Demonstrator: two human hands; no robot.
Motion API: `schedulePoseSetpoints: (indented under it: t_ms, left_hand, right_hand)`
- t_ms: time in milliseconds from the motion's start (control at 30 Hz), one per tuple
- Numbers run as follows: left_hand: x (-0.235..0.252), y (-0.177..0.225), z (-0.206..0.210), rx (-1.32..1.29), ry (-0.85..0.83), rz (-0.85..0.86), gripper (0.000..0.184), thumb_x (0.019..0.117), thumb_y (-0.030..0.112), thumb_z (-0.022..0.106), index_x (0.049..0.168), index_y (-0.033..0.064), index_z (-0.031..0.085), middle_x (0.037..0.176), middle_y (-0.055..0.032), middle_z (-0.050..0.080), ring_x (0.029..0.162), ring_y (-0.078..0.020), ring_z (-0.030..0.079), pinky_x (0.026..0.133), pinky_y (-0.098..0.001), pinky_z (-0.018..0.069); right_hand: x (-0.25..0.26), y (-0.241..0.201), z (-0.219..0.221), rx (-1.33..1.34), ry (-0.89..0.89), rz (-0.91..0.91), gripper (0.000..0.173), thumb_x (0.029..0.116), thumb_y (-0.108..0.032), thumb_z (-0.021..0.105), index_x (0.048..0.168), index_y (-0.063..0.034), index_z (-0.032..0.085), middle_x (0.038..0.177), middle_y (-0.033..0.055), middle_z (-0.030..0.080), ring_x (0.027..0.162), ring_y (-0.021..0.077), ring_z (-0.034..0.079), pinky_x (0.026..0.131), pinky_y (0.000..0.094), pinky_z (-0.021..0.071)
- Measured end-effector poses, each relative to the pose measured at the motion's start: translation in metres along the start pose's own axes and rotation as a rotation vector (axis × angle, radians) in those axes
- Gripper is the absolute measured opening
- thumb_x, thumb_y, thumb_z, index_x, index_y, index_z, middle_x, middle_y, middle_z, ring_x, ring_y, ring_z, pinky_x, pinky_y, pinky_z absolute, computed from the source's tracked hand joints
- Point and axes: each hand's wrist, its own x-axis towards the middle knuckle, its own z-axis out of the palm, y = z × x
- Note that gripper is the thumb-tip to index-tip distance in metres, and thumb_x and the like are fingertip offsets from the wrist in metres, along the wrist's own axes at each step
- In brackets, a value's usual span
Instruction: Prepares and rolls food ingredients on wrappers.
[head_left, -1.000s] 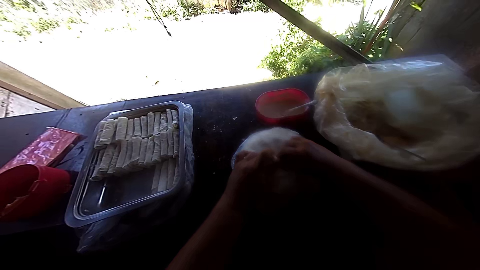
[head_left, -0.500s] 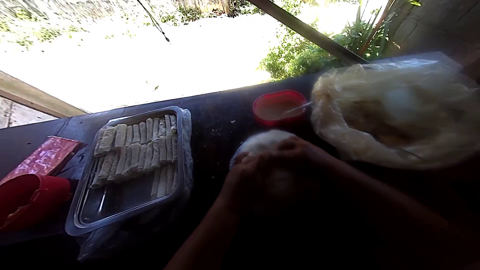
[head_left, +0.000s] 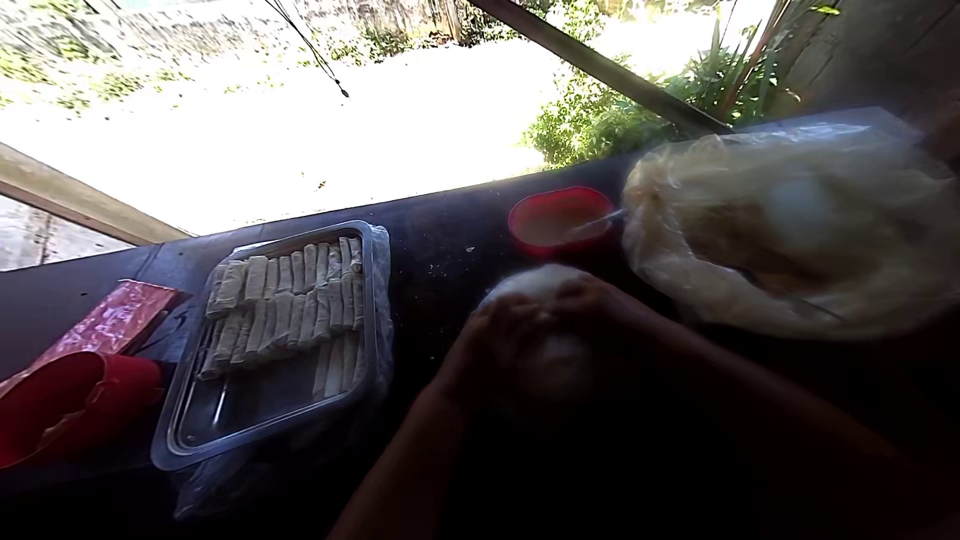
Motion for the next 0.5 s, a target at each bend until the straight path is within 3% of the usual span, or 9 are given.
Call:
schedulePoseSetpoints:
  t_ms: [267,400,500]
  left_hand:
    - [0.003,0.002,-0.001,-0.032,-0.013,-0.042,0.033,0.1017,0.028,0.063,0.129,0.0108,0.059,0.120,0.0048,0.074,0.117,-0.0088,0.067,0.105,-0.0372,0.0525]
    - [0.008,0.010,-0.004,0.016,-0.044,-0.076,0.041,0.0979,0.032,0.068,0.131,0.0111,0.058,0.118,0.0053,0.075,0.117,-0.0092,0.066,0.106,-0.0395,0.0511]
    - [0.012,0.013,-0.004,0.009,-0.032,-0.105,0.038,0.0980,0.028,0.068,0.130,0.0103,0.058,0.113,0.0046,0.075,0.110,-0.0074,0.069,0.101,-0.0364,0.0545]
  right_hand:
    - [0.002,0.000,0.000,0.013,-0.024,0.041,0.029,0.1072,-0.028,0.051,0.114,-0.0160,0.077,0.113,0.0020,0.071,0.111,0.0183,0.064,0.100,0.0366,0.0516]
    - [0.002,-0.001,0.000,0.045,-0.021,0.062,0.028,0.1063,-0.026,0.052,0.113,-0.0153,0.077,0.114,0.0024,0.072,0.112,0.0184,0.064,0.101,0.0361,0.0513]
    - [-0.001,0.001,-0.004,0.165,0.018,0.119,0.032,0.1027,-0.032,0.060,0.126,-0.0131,0.071,0.114,0.0046,0.071,0.108,0.0173,0.066,0.099,0.0384,0.0532]
